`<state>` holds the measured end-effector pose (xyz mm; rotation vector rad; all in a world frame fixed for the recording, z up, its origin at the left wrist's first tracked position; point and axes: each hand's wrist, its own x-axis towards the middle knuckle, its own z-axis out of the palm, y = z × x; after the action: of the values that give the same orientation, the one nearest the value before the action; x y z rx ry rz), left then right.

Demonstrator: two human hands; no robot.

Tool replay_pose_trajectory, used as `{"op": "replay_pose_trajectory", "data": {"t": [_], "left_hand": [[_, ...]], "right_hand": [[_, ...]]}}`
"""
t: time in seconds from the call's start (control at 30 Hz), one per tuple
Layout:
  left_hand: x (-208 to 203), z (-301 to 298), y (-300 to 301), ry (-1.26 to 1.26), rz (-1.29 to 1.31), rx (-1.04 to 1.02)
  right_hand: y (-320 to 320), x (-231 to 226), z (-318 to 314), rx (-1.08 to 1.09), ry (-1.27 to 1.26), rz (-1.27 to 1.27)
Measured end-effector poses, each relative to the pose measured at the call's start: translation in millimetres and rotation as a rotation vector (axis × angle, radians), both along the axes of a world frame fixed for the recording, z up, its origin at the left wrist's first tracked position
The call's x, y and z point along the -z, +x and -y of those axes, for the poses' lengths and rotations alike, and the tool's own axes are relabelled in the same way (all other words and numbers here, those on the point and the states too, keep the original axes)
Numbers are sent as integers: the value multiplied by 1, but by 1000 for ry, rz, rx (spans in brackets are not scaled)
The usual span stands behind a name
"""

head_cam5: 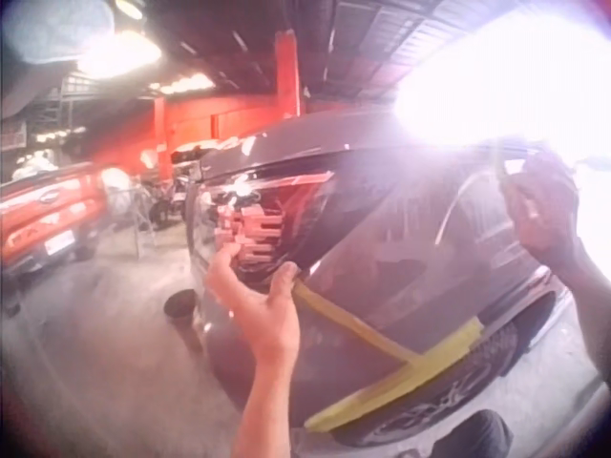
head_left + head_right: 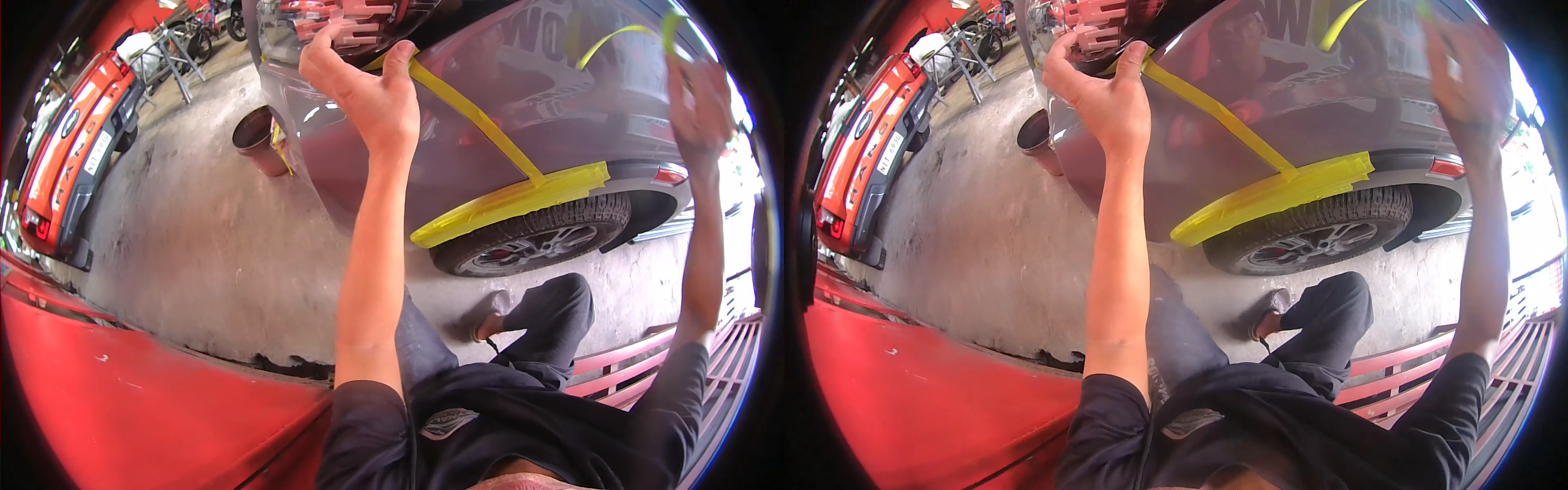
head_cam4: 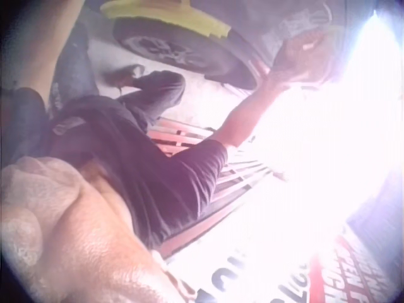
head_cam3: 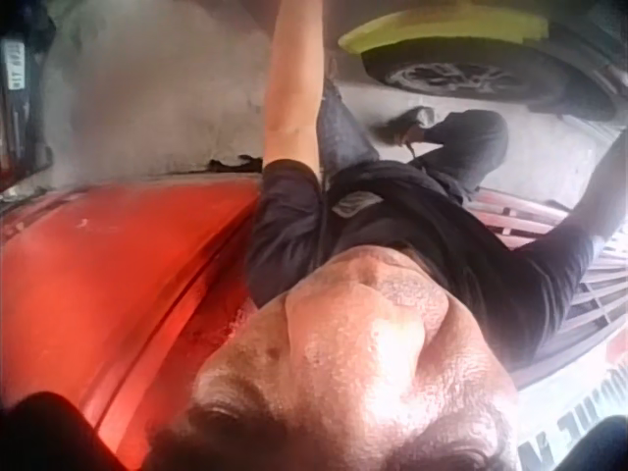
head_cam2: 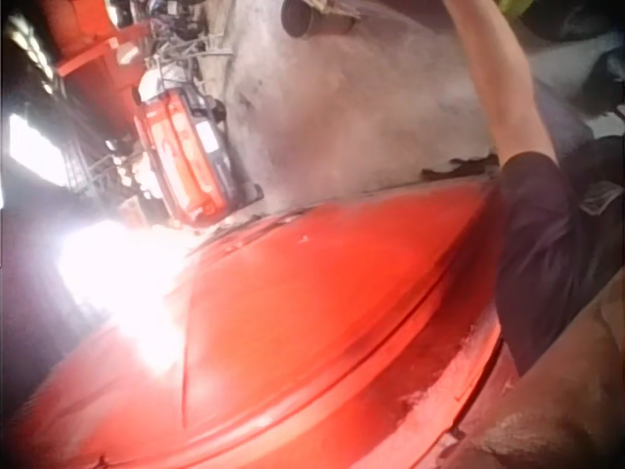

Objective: The person applies yellow masking tape to the rear bumper and taillight area of a gray car. They smooth the tape along the edges and around the taillight, then move to the lower bumper section to continue taping.

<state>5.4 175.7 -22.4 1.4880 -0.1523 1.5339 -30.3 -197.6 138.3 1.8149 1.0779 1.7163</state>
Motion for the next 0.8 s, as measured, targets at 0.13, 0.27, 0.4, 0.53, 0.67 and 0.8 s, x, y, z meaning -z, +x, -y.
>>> {"op": "replay_pose_trajectory", "data": {"t": [0.13, 0.27, 0.4, 0.53, 0.67, 0.8], "left_hand": [[6, -25, -4, 164, -27, -82], [3, -36, 1, 345, 1, -325], [4, -40, 11, 410, 115, -302], [-10, -51, 1, 358, 80, -265], [9, -90, -4, 454, 29, -347], [42, -108, -10, -15, -182, -318]], "right_hand": [[-54, 20, 10, 113, 17, -139], [-83, 48, -14, -3, 77, -362], [-85, 51, -44, -77, 30, -429], [-84, 52, -77, -108, -17, -517], [-85, 48, -85, -76, -52, -507], [-85, 46, -86, -51, -28, -530]]}}
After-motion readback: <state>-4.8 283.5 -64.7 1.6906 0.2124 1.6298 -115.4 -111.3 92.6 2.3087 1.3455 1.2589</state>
